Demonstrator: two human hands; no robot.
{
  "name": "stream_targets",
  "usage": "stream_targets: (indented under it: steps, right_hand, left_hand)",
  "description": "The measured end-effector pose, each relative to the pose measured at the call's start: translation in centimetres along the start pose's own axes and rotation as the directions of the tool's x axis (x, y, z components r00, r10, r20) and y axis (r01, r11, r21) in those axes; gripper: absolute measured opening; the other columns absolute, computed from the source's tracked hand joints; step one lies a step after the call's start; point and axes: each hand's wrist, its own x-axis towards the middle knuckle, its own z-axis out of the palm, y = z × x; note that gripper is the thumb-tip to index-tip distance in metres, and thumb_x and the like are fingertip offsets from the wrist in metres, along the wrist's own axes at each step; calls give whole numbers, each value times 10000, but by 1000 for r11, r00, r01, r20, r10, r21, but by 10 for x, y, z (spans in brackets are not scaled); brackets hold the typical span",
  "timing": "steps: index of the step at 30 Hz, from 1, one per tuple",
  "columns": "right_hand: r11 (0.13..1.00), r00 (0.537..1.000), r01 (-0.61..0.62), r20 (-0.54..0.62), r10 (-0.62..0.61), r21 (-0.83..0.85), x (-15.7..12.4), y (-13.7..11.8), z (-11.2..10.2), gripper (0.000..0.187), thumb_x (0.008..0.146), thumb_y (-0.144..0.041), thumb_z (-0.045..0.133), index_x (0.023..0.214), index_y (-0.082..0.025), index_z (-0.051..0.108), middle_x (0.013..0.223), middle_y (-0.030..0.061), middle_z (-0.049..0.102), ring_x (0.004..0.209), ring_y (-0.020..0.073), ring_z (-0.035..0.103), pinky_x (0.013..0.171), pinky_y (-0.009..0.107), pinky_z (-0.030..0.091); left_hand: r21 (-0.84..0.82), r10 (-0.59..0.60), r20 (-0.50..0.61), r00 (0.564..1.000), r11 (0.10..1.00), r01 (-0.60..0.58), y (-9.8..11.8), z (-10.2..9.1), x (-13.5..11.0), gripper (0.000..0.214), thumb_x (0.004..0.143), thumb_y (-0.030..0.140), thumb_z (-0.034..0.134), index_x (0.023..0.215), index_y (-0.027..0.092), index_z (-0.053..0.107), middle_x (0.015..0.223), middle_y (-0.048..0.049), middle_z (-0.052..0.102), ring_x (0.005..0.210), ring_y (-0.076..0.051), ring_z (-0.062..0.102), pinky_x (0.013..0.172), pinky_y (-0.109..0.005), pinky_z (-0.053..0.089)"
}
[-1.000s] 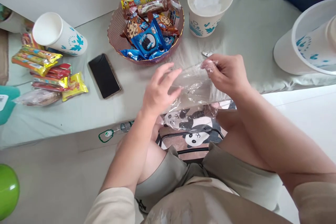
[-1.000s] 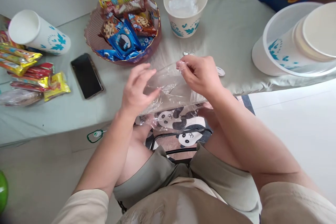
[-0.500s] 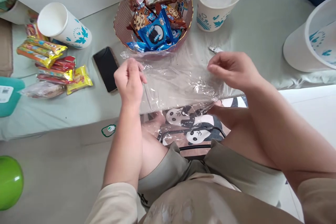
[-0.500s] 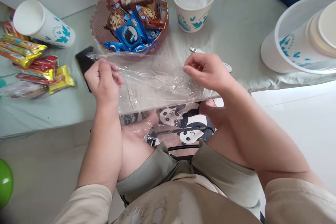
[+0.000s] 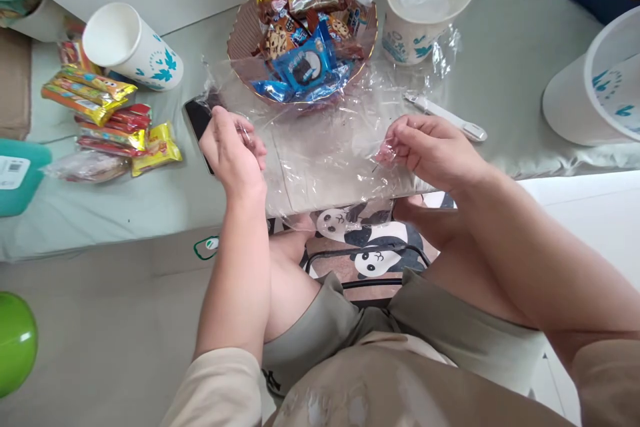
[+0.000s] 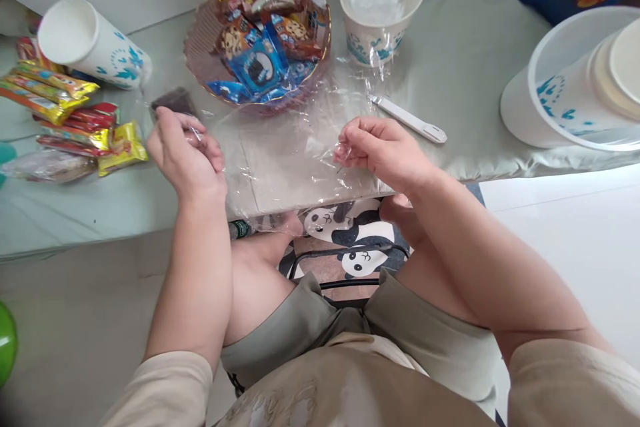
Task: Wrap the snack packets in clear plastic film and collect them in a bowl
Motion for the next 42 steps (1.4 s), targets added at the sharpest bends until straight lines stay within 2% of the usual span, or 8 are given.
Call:
stream_targets:
  steps: [7,15,23,30,34,37,40,42]
  right_hand:
    - [996,989,82,-121,-86,-40,2,0,5,470,852,-733,705,906,-279,595,548,-71,451,392,101,361,366,267,298]
    - [983,982,-181,41,183,-42,-8,-13,-10,431,876,-671,679,945,-246,660,384,-118,247,333,79,113,340,258,118]
    - [997,991,-27,-128,36,69,-4,-7,-7,361,830,-569,761,914,-237,647,789,6,663,652,122,647,560,250,540]
    - [975,938,209,-296,-179,73,-20,-15,-6,285,746,-421,894,846,-195,750,574,-37,611,490,67,559,486,201,489]
    - [929,885,343,-379,-269,141,-22,-15,-13,228,728,-316,897,904,-235,778,496,-74,532,459,65,497,448,189,449]
    - [905,850,410,-408,-332,116,-21,-11,-19,230,766,-334,868,959,-258,769,526,-66,548,466,77,490,431,198,423]
    - [885,831,454,-408,-379,101,-19,-7,-25,304,782,-408,875,1036,-304,745,573,-70,554,474,88,498,413,208,417]
    - [844,797,524,-415,-438,115,-19,-6,-28,377,736,-429,924,1060,-360,743,649,-73,584,546,87,563,435,193,453]
  left_hand:
    - [33,47,-24,999,998,-46,-4,0,0,639,959,819,447,698,236,436,385,122,296,298,-44,249,358,-334,39]
    - [75,81,-78,994,994,-75,-12,-3,12,630,984,791,400,699,230,415,410,127,257,295,-27,236,390,-360,34]
    - [68,-112,14,994,991,111,-2,-1,2,603,1045,742,321,734,238,436,380,119,334,287,-40,238,383,-322,42]
    - [-94,-335,69,940,935,341,40,-9,-10,445,1014,405,532,611,219,498,424,64,418,351,-68,389,409,-268,246]
    - [-117,-406,237,883,890,441,48,-21,-15,615,996,649,453,570,212,525,442,43,366,354,-71,327,402,-264,184]
    - [64,-432,522,735,879,472,45,-32,-20,835,785,962,413,648,182,680,540,-50,564,448,-120,479,412,-275,260]
    - [205,-394,699,597,910,360,48,-40,-31,619,666,799,763,717,182,762,667,-74,675,536,-130,519,461,-273,342]
    - [192,-304,706,640,951,241,51,-45,-38,401,689,609,858,745,217,791,717,-48,687,578,-130,525,514,-281,405]
